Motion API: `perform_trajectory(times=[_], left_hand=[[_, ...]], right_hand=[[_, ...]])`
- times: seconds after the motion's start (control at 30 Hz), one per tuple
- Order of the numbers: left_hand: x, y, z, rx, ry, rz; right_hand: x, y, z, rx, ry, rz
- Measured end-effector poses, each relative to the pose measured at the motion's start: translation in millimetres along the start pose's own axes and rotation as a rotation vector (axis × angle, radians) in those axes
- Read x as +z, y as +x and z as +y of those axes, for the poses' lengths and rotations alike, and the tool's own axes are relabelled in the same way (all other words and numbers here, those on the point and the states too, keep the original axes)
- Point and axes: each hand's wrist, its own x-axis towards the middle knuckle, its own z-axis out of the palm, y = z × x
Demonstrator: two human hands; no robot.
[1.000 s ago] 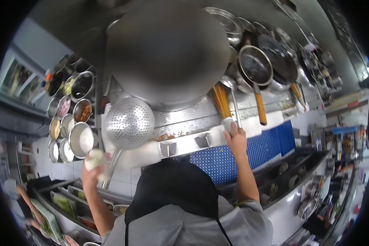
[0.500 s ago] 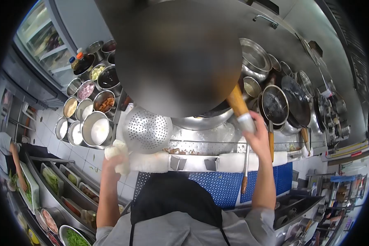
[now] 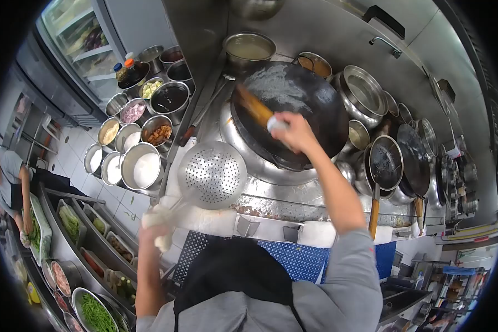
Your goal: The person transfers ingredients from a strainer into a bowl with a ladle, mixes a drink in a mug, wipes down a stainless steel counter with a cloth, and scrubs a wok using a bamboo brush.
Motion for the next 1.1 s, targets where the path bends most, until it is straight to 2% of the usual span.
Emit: perform_trajectory(times=[0.03, 0.1, 0.17, 0.23, 0.3, 0.37, 0.47, 0.5, 0.53, 0.63, 0.67, 0.73, 0.77, 0.8, 0.87, 0.9, 0.93, 0.97, 1.0, 1.1], left_hand=[[-13, -1, -1, 0.034, -0.049, 0.021], [-34, -6, -2, 0.098, -0.149, 0.072], [-39, 0, 1, 0.090, -0.147, 0.085], [-17, 11, 13, 0.090, -0.123, 0.046], [35, 16, 31, 0.066, -0.028, -0.093], [71, 27, 35, 0.078, 0.030, -0.277], [86, 33, 29, 0.019, 0.060, -0.427], [81, 32, 25, 0.014, 0.068, -0.336], [74, 28, 19, 0.015, 0.075, -0.249], [30, 24, -4, -0.015, 0.070, -0.028], [18, 19, -6, 0.008, 0.030, -0.038], [20, 13, 8, 0.051, -0.009, -0.037], [28, 4, 20, 0.067, -0.004, -0.026], [35, -4, 30, 0.082, -0.001, -0.012], [52, -12, 46, 0.147, 0.029, -0.085], [57, -13, 56, 0.181, 0.054, -0.122], [62, -11, 64, 0.243, 0.086, -0.150], [64, -12, 71, 0.294, 0.121, -0.180], [64, -16, 74, 0.339, 0.155, -0.211], [56, -27, 84, 0.292, 0.113, -0.134]], right_hand=[[-10, -23, 19, -0.226, -0.108, -0.024], [-55, -62, 25, -0.212, -0.346, -0.147], [-79, -59, 28, -0.021, -0.692, -0.198], [-72, -26, 45, -0.015, -0.746, -0.041], [-49, 12, 43, 0.217, -0.450, 0.048], [-22, 18, 26, 0.250, -0.337, 0.118], [-19, -27, -8, 0.074, -0.311, -0.035], [-23, -45, -13, 0.018, -0.332, -0.077], [-28, -54, 5, -0.122, -0.480, -0.109], [-72, -88, 15, 0.066, -0.790, -0.168], [-84, -84, 29, 0.127, -0.886, -0.147], [-98, -36, 80, 0.121, -0.898, 0.031], [-96, 2, 102, 0.128, -0.822, 0.157], [-94, 39, 104, 0.167, -0.706, 0.192], [-69, 91, 84, 0.158, -0.202, 0.277], [-45, 95, 56, 0.264, 0.132, 0.323], [-15, 113, 43, 0.274, 0.321, 0.352], [-7, 98, 6, 0.277, 0.250, 0.270], [5, 82, -14, 0.265, 0.191, 0.298], [5, 12, -32, 0.202, 0.087, -0.025]])
